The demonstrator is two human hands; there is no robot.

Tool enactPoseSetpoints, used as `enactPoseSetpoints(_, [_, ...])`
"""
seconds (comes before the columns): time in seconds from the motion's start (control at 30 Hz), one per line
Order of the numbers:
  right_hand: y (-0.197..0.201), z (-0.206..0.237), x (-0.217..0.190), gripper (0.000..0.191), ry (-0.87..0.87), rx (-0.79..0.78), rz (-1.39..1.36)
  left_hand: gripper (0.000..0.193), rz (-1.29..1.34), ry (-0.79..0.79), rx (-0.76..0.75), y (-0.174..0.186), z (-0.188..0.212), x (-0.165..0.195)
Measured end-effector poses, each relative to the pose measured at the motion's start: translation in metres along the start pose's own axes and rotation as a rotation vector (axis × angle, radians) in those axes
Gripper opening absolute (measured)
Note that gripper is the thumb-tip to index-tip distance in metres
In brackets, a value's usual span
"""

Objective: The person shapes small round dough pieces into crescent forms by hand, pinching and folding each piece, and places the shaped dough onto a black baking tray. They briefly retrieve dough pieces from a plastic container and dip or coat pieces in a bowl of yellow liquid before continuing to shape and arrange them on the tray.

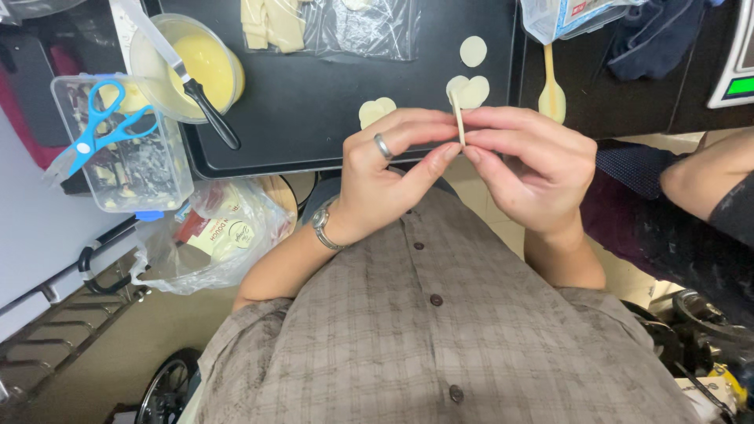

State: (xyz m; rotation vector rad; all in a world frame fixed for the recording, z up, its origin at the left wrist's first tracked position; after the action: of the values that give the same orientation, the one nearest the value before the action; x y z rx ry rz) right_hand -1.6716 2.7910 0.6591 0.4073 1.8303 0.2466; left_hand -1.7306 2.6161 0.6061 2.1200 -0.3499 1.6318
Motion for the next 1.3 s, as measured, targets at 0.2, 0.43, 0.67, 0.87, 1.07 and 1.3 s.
enactPoseSetpoints(0.2, [0.002,-0.002,0.002,0.014,-0.047,-0.046,-0.068,0.018,0.015,-0.091,-0.006,0.01,-0.004,0.011])
enactPoseSetpoints(0.43, [0.003,-0.002,0.001,0.013,-0.044,-0.077,-0.081,0.018,-0.04,-0.077,-0.037,0.013,-0.002,0.013])
enactPoseSetpoints(0.67, [0.007,-0.002,-0.002,0.012,-0.039,-0.105,-0.087,0.017,-0.05,-0.11,-0.053,0.013,-0.001,0.017])
enactPoseSetpoints(0.87, [0.007,0.001,-0.003,0.015,-0.048,-0.089,-0.083,0.017,-0.125,-0.137,-0.043,0.013,0.001,0.019])
enactPoseSetpoints(1.07, [0.007,0.003,-0.004,0.016,-0.048,-0.088,-0.082,0.016,-0.149,-0.159,-0.026,0.012,0.002,0.019])
enactPoseSetpoints(1.3, [0.007,0.003,-0.002,0.016,-0.052,-0.097,-0.118,0.015,-0.169,-0.146,-0.039,0.013,0.001,0.019])
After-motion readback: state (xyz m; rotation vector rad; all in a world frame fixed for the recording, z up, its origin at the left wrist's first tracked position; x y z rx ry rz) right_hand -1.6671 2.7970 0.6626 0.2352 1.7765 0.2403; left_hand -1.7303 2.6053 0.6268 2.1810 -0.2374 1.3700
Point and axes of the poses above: each hand's wrist, its own z-axis away from the middle knuckle, its own y-axis out of the back of the hand, x = y × z, the point moved 2 cm from there along -z, towards the middle knuckle, and after that the axes turned 10 degrees about -z, right-handed, at the moved point
